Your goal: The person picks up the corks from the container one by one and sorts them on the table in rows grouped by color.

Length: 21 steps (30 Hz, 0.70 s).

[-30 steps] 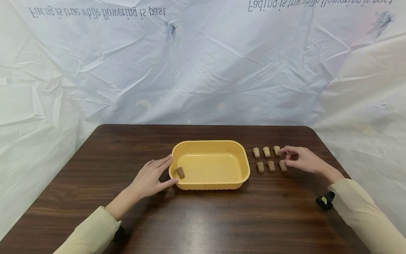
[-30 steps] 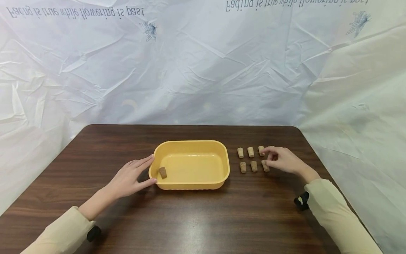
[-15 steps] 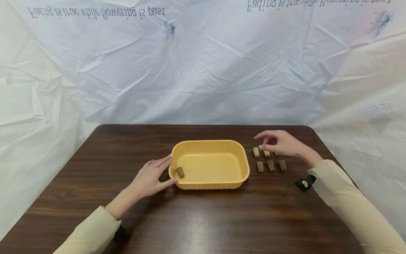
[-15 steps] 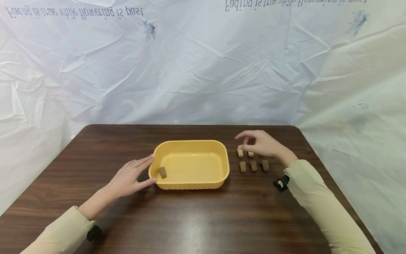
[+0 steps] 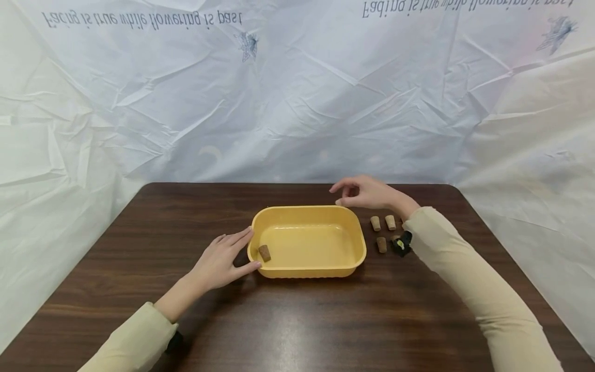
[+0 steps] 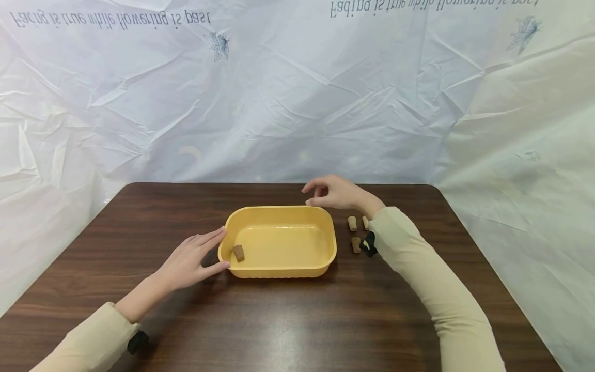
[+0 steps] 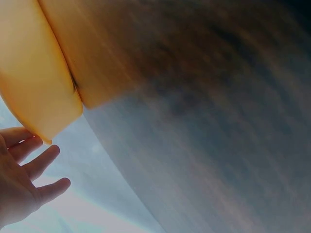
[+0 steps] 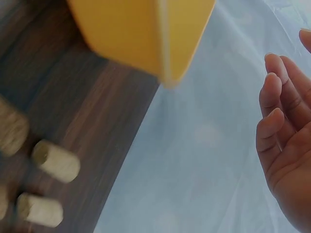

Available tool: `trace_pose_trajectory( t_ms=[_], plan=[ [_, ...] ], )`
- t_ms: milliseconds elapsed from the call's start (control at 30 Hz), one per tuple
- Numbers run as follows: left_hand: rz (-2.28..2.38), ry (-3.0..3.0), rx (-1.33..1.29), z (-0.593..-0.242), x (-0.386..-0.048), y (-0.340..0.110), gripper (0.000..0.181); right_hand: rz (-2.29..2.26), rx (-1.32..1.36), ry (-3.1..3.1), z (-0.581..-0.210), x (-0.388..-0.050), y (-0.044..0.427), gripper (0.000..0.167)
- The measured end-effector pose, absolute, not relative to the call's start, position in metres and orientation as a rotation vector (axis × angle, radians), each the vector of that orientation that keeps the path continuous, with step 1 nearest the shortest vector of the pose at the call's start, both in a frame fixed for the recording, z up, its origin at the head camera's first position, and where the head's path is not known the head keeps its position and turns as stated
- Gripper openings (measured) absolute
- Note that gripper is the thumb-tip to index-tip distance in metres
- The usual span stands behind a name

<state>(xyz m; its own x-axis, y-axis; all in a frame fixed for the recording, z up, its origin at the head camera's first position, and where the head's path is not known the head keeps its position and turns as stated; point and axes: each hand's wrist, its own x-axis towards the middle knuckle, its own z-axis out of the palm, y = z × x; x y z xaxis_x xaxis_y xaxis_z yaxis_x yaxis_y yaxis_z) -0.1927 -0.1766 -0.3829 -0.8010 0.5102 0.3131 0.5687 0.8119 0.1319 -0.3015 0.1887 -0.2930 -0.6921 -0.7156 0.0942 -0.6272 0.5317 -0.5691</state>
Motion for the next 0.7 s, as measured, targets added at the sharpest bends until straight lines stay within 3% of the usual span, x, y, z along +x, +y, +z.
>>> trace_pose_trajectory(
  t_ms=[700],
  plan=[
    [-0.324, -2.72, -0.822, -0.383, -0.193, -0.176, 0.076, -0.897, -1.259, 2.516, -0.315, -0.324, 0.103, 0.029]
  ],
)
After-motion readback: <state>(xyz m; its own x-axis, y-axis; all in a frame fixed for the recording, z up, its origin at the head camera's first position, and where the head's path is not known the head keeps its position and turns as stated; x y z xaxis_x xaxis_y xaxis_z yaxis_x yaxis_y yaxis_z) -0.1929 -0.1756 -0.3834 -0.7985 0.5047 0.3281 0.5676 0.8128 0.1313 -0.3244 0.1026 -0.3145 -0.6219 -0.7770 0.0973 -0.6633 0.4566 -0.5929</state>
